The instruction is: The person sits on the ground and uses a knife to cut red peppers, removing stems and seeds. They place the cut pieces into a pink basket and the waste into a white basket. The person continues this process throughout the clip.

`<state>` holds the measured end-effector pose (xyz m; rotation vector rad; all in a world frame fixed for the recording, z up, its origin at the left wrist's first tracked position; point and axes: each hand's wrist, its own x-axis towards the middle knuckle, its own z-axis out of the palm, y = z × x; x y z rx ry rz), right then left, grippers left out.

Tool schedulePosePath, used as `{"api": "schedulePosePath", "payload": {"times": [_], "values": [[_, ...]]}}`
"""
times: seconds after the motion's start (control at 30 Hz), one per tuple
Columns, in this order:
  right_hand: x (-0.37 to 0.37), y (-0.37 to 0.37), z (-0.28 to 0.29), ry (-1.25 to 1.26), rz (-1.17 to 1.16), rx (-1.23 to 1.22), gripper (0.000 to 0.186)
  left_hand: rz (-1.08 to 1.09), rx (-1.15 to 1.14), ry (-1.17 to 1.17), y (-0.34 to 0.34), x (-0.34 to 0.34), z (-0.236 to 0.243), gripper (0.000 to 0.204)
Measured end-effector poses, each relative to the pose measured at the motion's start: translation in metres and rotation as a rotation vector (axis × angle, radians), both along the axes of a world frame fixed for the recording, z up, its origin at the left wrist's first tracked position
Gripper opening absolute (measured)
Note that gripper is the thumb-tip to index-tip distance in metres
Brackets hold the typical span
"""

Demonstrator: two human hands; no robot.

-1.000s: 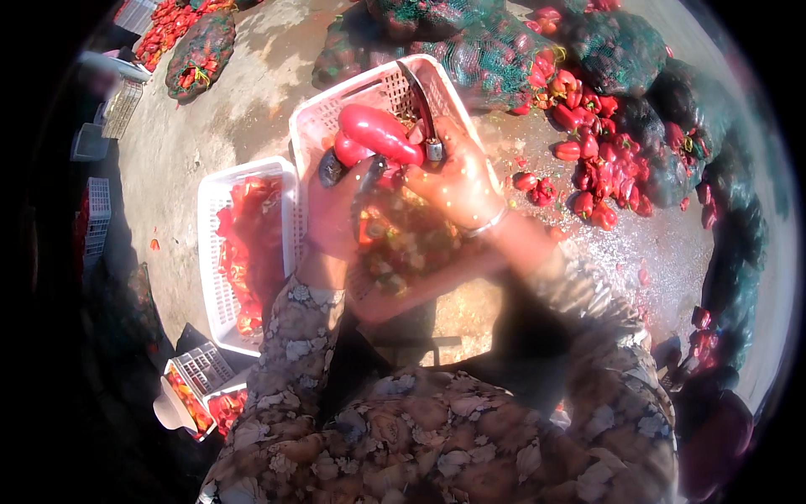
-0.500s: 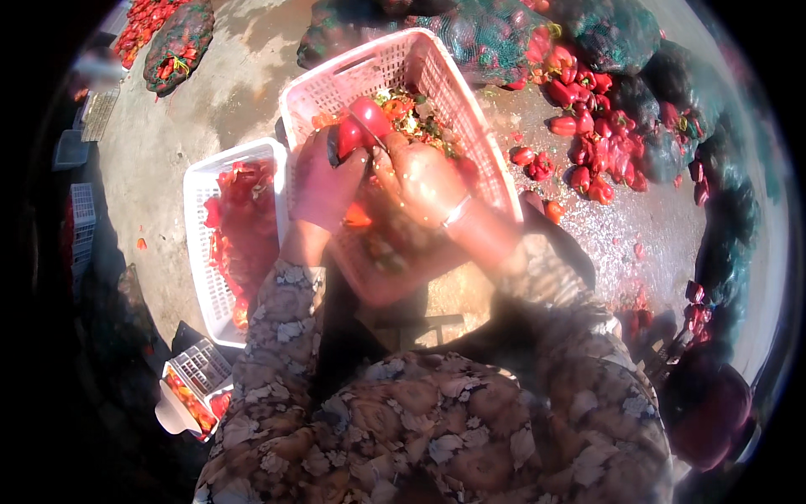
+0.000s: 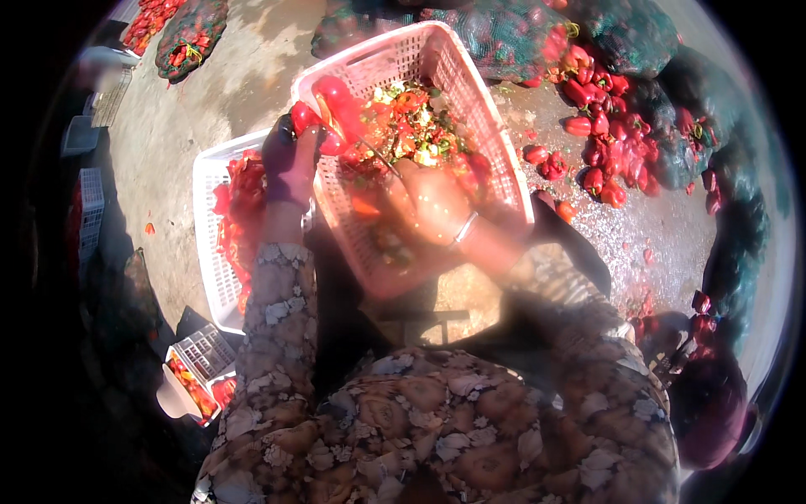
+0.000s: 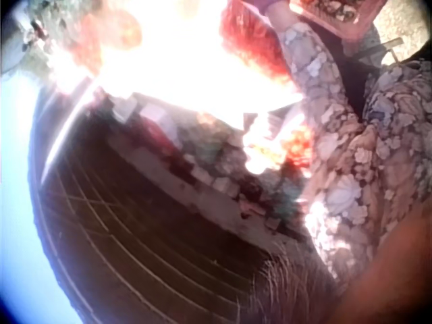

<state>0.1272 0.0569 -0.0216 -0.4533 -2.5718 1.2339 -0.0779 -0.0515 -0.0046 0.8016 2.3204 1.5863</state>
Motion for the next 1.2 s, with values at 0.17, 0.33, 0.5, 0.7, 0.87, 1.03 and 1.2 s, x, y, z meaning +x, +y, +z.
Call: {"api": "schedulePosePath", "payload": {"times": [0.17,0.33,0.5,0.7,0.87,1.03,1.2], "values": [[-0.013,0.032,0.022,0.229,-0.281,-0.106,0.049,-0.124,-0.148,0.129,0.006,0.01,0.007,0.021],[-0.017,0.058,0.042,0.104,-0.294,-0.046,0.06,-0.256,-0.232,0.409,0.012,0.045,0.01,0.044],[-0.009,0.074,0.024,0.16,-0.31,-0.483,0.053,-0.382,-0.064,0.203,0.007,0.047,0.032,0.043],[-0.016,0.077,0.017,0.492,-0.345,-0.612,0.026,-0.276,0.281,-0.139,0.009,0.032,0.002,0.046],[-0.015,0.07,0.027,0.439,-0.387,-0.511,0.035,-0.349,0.39,-0.578,0.017,0.047,0.005,0.066],[-0.014,0.059,0.032,0.401,-0.404,-0.277,0.023,-0.376,0.258,-0.278,0.031,0.077,0.017,0.068],[-0.012,0.058,0.037,0.383,-0.365,-0.293,0.024,-0.317,0.197,-0.116,0.028,0.063,-0.004,0.052]]}}
